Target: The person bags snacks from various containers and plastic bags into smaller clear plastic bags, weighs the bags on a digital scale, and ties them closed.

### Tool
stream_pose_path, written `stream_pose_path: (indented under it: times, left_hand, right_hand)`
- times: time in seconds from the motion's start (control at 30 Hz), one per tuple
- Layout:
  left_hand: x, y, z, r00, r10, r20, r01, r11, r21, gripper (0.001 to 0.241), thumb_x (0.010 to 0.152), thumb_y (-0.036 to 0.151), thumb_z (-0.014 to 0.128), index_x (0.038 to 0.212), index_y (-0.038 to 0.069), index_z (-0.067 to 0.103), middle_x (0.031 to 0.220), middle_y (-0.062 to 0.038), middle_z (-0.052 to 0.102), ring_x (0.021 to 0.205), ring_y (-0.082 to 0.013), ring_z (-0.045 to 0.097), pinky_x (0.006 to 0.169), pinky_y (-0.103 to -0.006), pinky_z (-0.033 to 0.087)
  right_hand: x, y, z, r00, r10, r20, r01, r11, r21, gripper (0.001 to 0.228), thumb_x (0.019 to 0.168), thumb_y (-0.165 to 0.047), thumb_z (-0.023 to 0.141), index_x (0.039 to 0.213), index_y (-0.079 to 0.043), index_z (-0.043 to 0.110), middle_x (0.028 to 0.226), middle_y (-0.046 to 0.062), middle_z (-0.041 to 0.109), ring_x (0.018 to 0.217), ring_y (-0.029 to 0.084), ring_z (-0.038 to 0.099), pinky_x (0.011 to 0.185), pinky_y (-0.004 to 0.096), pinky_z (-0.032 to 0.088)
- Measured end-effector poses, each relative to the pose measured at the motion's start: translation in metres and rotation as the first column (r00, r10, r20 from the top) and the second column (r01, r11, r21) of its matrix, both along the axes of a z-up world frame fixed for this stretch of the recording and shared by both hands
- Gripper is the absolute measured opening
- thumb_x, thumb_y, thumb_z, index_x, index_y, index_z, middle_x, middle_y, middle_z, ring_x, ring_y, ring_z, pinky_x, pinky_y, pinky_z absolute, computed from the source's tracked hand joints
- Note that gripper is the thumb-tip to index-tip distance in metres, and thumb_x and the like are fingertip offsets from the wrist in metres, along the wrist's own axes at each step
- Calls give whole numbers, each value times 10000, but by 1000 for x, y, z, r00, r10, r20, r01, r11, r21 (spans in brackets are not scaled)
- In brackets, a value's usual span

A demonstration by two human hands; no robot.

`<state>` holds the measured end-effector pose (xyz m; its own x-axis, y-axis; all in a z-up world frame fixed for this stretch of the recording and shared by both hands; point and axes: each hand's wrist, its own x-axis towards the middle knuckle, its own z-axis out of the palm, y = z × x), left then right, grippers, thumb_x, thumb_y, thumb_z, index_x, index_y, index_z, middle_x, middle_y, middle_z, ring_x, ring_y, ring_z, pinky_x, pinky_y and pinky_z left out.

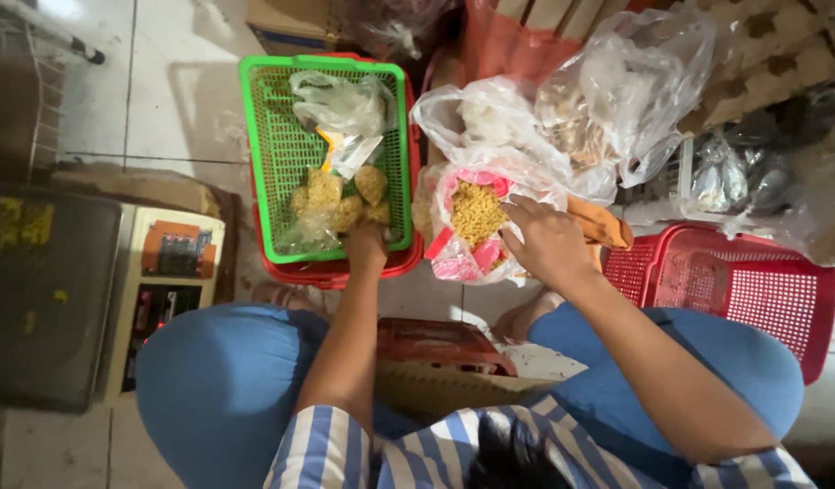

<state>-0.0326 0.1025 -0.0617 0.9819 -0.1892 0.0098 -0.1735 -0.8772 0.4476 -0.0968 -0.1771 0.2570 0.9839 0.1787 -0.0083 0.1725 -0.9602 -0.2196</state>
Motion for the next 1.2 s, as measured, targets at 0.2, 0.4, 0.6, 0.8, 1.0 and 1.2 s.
stream_pose_path:
  times: [0.2, 0.4, 0.6, 0.8, 1.0, 1.2]
  left_hand:
    - [1, -8, 8, 997, -76, -14, 77, 951, 301, 199, 769, 125, 683, 948, 117, 770, 1178, -106, 677, 1221, -325, 561, 991, -532, 404]
    - [9, -5, 25, 996, -7, 91, -8, 986, 165, 197, 775, 95, 710, 970, 95, 738, 1116, -123, 672, 1072, -357, 602, 958, -576, 433]
    - [28, -6, 99, 976, 208, 66, -188, 955, -231, 33, 838, 78, 719, 865, 72, 700, 909, -154, 705, 896, -387, 670, 771, -490, 517]
    - [40, -13, 208, 955, 231, 185, -88, 817, -570, 70, 860, 25, 707, 868, 51, 643, 783, -125, 691, 746, -303, 692, 685, -421, 535]
    - [-12, -47, 323, 994, -97, 55, 104, 625, -773, 56, 921, 36, 676, 972, 54, 662, 828, -72, 715, 743, -136, 680, 667, -306, 544]
    - [-53, -58, 325, 998, -52, 20, 48, 609, -792, 92, 999, 107, 663, 1015, 29, 617, 817, -133, 693, 703, -217, 670, 661, -363, 530]
  right_hand:
    - [8, -2, -3, 1000, 13, -10, -13, 1000, 19, 383, 884, -252, 694, 1219, -67, 680, 1201, 142, 712, 999, 341, 701, 829, 451, 566]
    - [16, -6, -3, 1000, 4, -17, -4, 1000, 17, 351, 889, -242, 691, 1197, -73, 693, 1158, 141, 725, 978, 337, 706, 805, 451, 566]
    - [23, -6, 22, 999, -25, 22, 26, 1000, -15, 313, 888, -269, 689, 1146, -95, 719, 1120, 123, 738, 951, 329, 712, 801, 457, 566]
    - [20, 7, 61, 998, -25, 62, 17, 992, 127, 314, 922, -300, 682, 1169, -112, 732, 1155, 126, 736, 964, 352, 708, 833, 465, 560]
    - [12, 34, 68, 948, 175, 265, -302, 754, 584, 480, 898, -264, 756, 1255, 40, 657, 1128, 158, 707, 988, 315, 691, 850, 415, 537]
    - [-6, 24, 34, 924, 88, -373, 247, 607, 755, 208, 926, -190, 752, 1039, -16, 756, 877, 68, 683, 789, 133, 576, 696, 322, 483]
